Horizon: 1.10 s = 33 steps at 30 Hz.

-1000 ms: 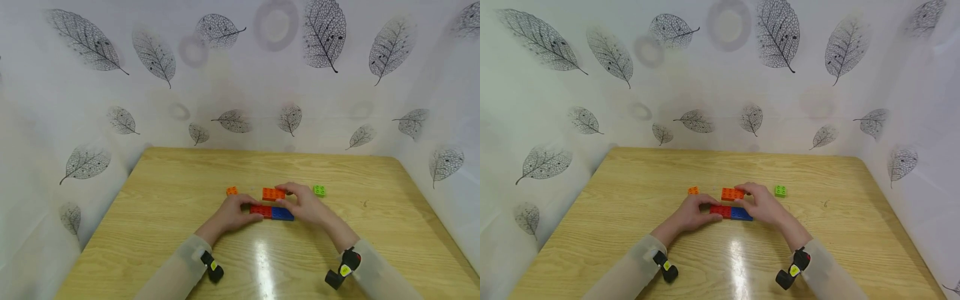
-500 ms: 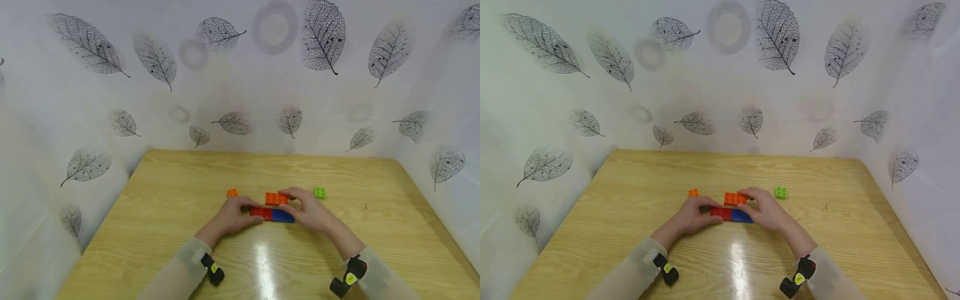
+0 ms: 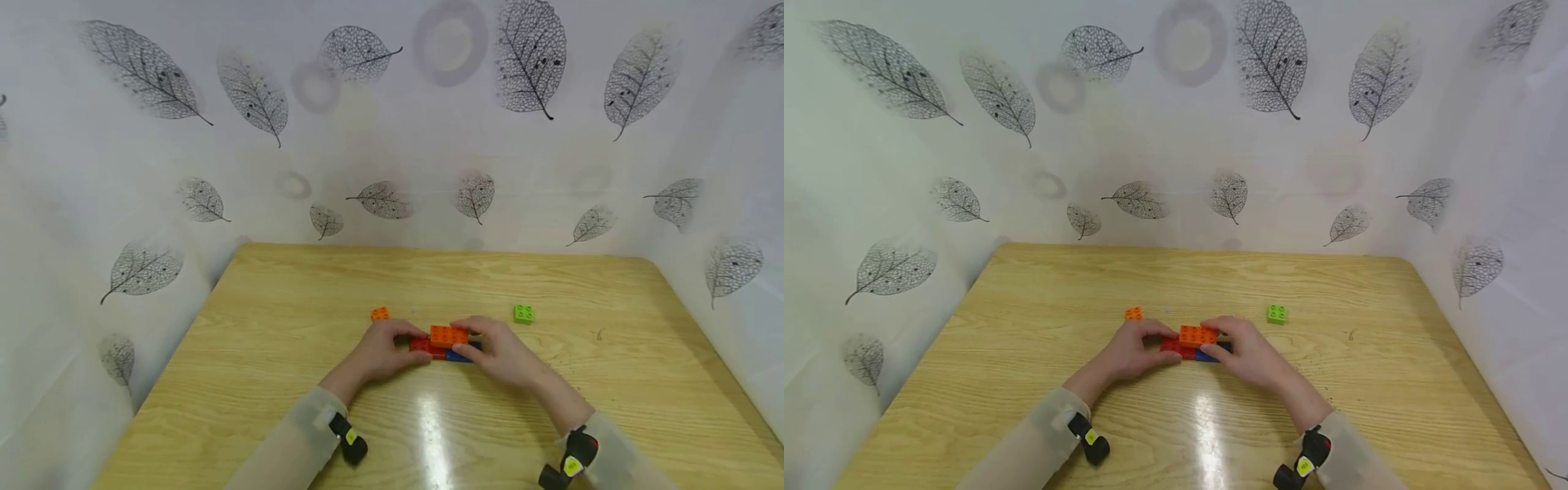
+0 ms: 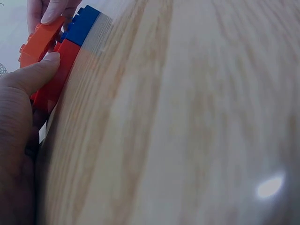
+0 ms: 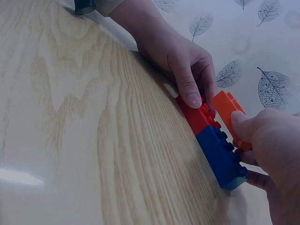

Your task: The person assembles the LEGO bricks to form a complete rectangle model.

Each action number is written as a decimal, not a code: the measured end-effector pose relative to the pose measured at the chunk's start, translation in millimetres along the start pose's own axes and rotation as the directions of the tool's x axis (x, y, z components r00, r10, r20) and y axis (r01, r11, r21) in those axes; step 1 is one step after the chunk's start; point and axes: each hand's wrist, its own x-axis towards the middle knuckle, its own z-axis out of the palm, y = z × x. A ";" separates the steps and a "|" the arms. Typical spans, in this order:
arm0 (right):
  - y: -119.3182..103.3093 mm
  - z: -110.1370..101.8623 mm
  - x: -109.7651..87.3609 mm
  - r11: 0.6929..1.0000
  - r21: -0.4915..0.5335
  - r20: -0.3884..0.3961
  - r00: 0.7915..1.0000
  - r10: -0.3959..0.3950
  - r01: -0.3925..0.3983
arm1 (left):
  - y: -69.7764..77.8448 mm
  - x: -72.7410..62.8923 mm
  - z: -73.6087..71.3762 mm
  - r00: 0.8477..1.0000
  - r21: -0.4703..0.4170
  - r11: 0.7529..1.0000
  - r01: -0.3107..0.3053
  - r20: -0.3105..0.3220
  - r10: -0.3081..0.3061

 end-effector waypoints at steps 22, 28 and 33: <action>-1.2 4.6 -3.8 0.999 0.008 0.040 0.999 0.035 -0.035 | -4.5 1.7 0.8 0.999 -0.014 0.999 -0.036 -0.010 0.036; -0.2 5.1 -3.9 1.000 -0.031 0.046 0.999 -0.001 0.002 | -3.8 1.4 0.3 0.999 -0.017 0.999 -0.039 -0.008 0.039; 0.2 6.6 -3.8 0.996 -0.081 0.034 0.999 -0.040 0.043 | -4.6 1.5 0.8 0.999 -0.016 0.999 -0.034 -0.006 0.034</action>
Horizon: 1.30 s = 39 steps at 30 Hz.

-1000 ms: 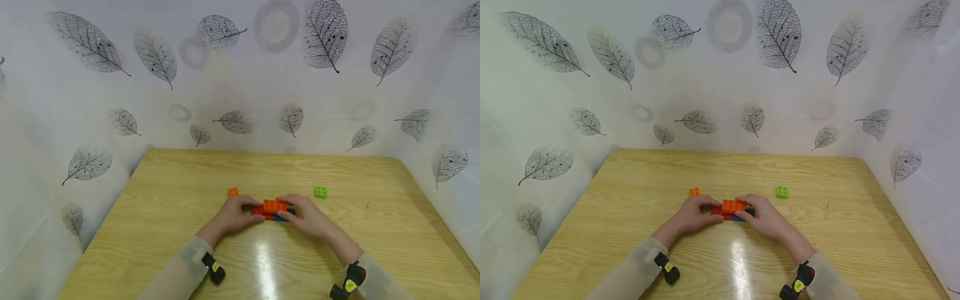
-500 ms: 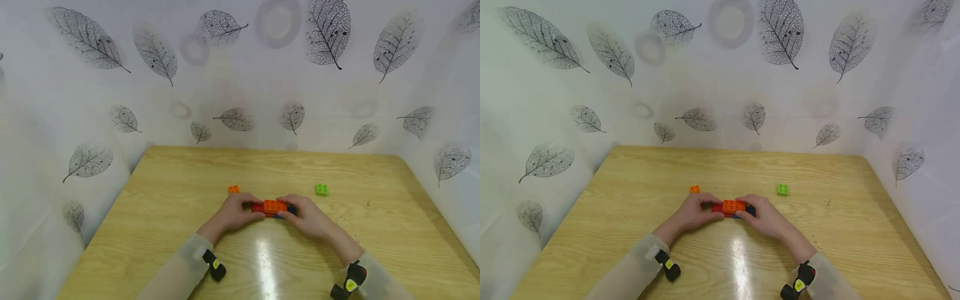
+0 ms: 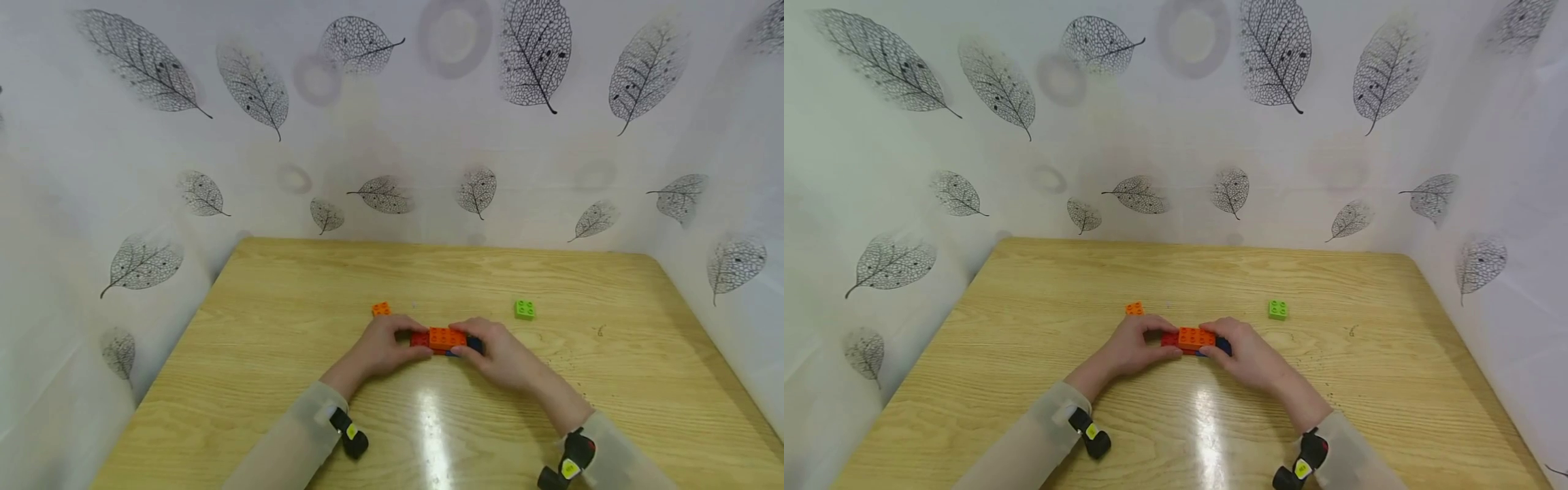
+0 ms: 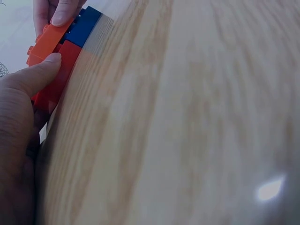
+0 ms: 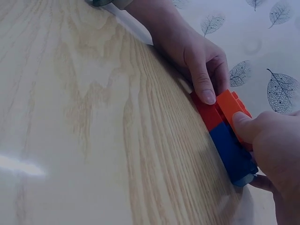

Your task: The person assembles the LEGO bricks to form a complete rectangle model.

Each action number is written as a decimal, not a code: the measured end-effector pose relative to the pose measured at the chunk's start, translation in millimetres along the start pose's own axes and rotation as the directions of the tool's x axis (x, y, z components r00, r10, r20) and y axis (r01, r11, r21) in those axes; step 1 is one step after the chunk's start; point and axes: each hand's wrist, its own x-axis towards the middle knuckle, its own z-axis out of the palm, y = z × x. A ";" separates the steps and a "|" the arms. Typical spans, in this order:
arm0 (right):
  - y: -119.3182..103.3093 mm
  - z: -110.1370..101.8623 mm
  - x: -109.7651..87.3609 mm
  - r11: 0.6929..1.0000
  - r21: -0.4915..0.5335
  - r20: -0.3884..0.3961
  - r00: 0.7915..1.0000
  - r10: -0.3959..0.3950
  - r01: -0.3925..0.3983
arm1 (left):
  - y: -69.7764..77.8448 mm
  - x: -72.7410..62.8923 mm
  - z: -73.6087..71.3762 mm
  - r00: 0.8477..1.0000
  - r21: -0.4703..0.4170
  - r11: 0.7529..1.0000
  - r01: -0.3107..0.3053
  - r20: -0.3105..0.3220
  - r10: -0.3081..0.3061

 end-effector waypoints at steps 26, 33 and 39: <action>2.0 8.8 -1.5 0.945 -0.270 -0.066 0.976 -0.209 0.184 | 7.0 0.3 0.1 1.000 -0.029 1.000 0.005 0.023 -0.004; 3.9 7.9 -2.0 0.945 -0.270 -0.089 0.972 -0.217 0.186 | 16.6 7.6 6.7 0.996 -0.146 0.986 -0.081 0.012 0.083; 3.0 7.7 -1.0 0.958 -0.242 -0.065 0.983 -0.172 0.152 | 17.5 9.2 9.4 0.996 -0.165 0.982 -0.088 -0.003 0.088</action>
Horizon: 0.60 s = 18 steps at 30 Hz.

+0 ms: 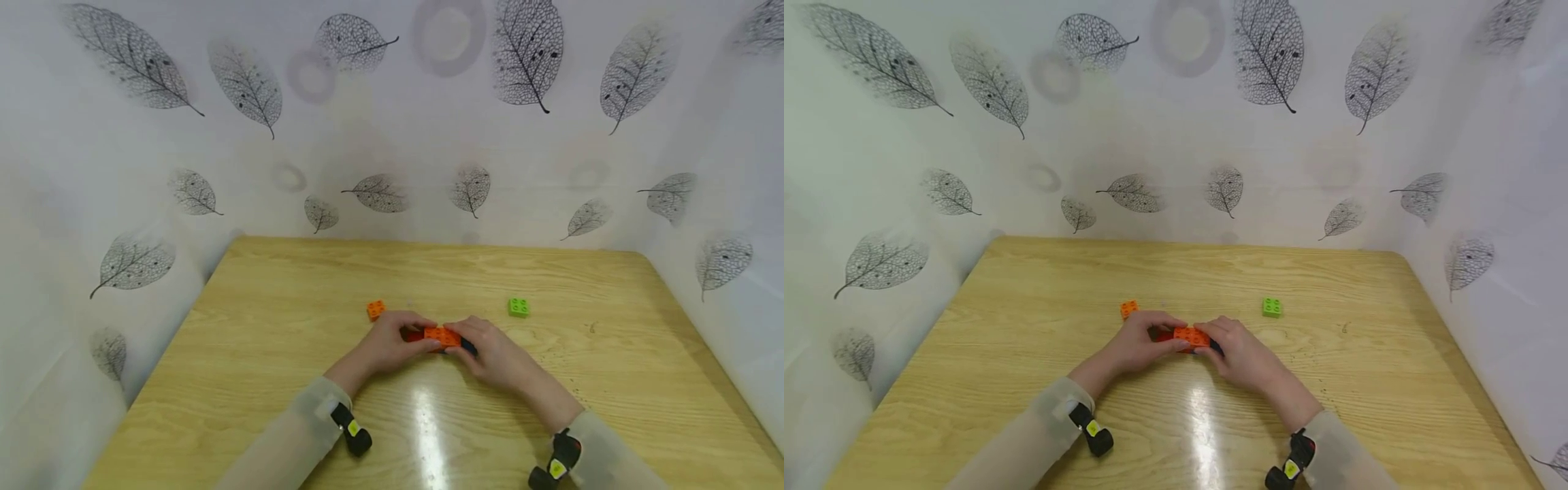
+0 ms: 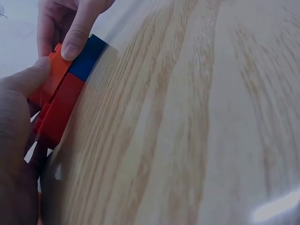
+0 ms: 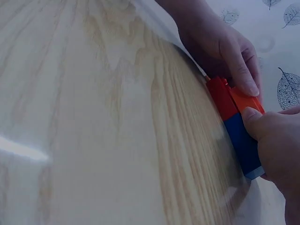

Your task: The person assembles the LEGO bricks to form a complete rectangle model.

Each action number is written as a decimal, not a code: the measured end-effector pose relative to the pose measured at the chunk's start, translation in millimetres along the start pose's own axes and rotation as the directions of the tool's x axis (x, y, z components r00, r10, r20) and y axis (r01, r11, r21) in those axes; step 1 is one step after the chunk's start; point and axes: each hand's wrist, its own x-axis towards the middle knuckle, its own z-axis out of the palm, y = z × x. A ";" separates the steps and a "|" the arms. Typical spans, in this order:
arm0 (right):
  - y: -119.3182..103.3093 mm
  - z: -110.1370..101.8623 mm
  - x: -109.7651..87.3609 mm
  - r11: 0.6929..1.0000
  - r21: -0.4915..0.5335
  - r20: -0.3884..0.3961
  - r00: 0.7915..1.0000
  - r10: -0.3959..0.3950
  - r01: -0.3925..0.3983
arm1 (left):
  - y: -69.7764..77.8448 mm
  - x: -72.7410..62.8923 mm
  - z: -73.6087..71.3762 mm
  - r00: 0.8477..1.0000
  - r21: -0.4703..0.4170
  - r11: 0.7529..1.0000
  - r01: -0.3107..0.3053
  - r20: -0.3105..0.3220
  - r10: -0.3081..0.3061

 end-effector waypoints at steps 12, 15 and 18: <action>1.4 -4.6 0.8 0.945 0.287 0.043 0.988 0.151 -0.157 | 2.2 -0.6 -0.4 1.000 0.009 1.000 0.025 -0.012 -0.025; 1.9 -2.9 0.8 0.941 0.306 0.020 0.990 0.142 -0.141 | 2.9 -0.6 0.0 1.000 0.005 1.000 0.029 -0.010 -0.029; 1.5 -1.9 0.7 0.939 0.316 0.004 0.990 0.139 -0.133 | 4.2 -0.5 0.3 1.000 -0.004 1.000 0.030 -0.007 -0.030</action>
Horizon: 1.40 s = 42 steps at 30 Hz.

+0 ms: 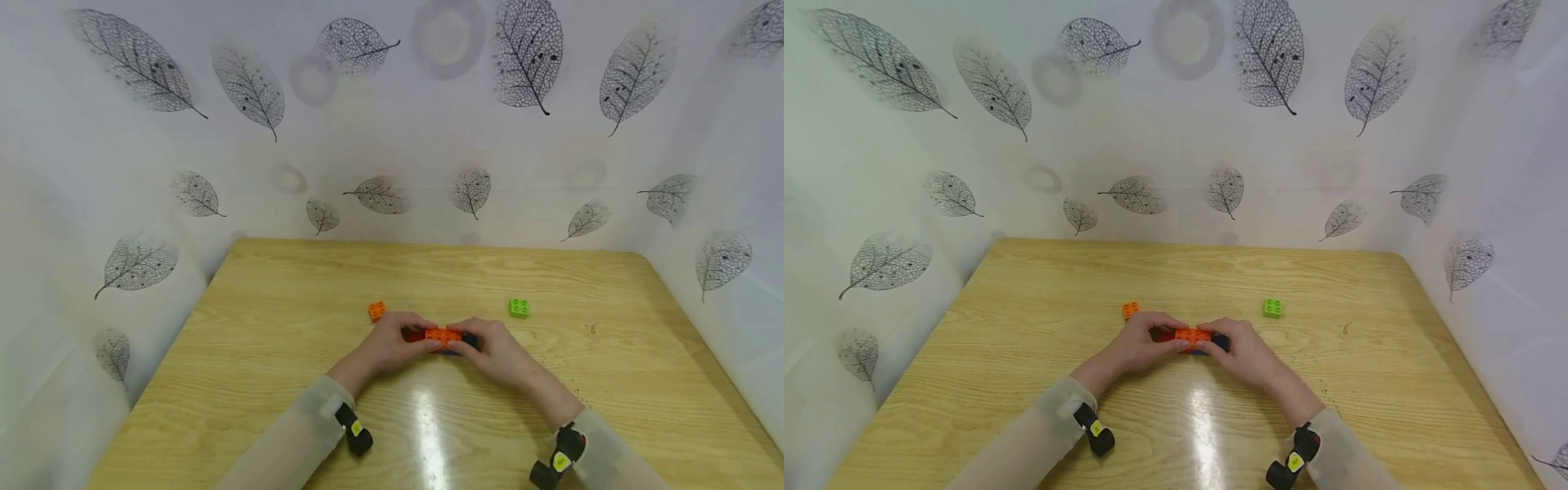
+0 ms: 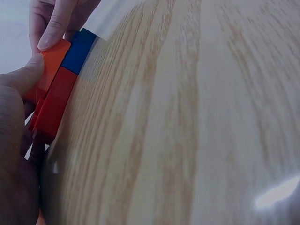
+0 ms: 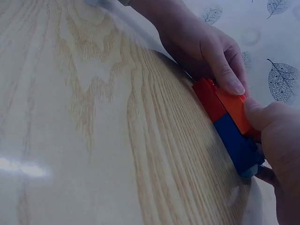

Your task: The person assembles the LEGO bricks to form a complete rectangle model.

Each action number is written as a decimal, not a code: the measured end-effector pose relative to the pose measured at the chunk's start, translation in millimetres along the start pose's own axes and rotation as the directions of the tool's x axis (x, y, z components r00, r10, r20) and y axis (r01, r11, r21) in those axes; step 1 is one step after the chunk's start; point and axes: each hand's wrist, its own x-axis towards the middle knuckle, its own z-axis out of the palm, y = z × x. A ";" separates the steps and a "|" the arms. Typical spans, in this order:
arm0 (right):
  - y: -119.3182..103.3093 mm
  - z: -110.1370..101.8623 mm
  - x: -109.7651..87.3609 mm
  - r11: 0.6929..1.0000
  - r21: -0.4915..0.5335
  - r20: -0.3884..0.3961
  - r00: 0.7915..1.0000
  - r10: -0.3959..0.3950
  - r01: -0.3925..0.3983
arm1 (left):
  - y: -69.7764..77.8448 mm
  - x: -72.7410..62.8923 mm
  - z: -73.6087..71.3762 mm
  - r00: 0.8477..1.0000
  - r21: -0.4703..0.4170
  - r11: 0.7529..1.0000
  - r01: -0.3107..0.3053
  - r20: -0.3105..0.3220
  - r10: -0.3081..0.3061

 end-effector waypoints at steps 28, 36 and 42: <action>10.3 -2.2 1.0 0.990 -0.077 0.011 0.993 -0.118 0.119 | 3.4 3.4 -0.3 0.998 0.025 0.998 -0.060 0.028 0.059; 6.5 -8.3 1.1 0.996 -0.075 0.057 0.997 -0.046 0.050 | 2.6 4.0 -0.6 0.996 0.038 0.996 -0.084 0.024 0.083; 4.6 -11.3 0.1 0.997 -0.053 0.045 0.998 -0.051 0.053 | 2.4 2.6 -0.7 0.998 0.055 0.997 -0.051 0.028 0.050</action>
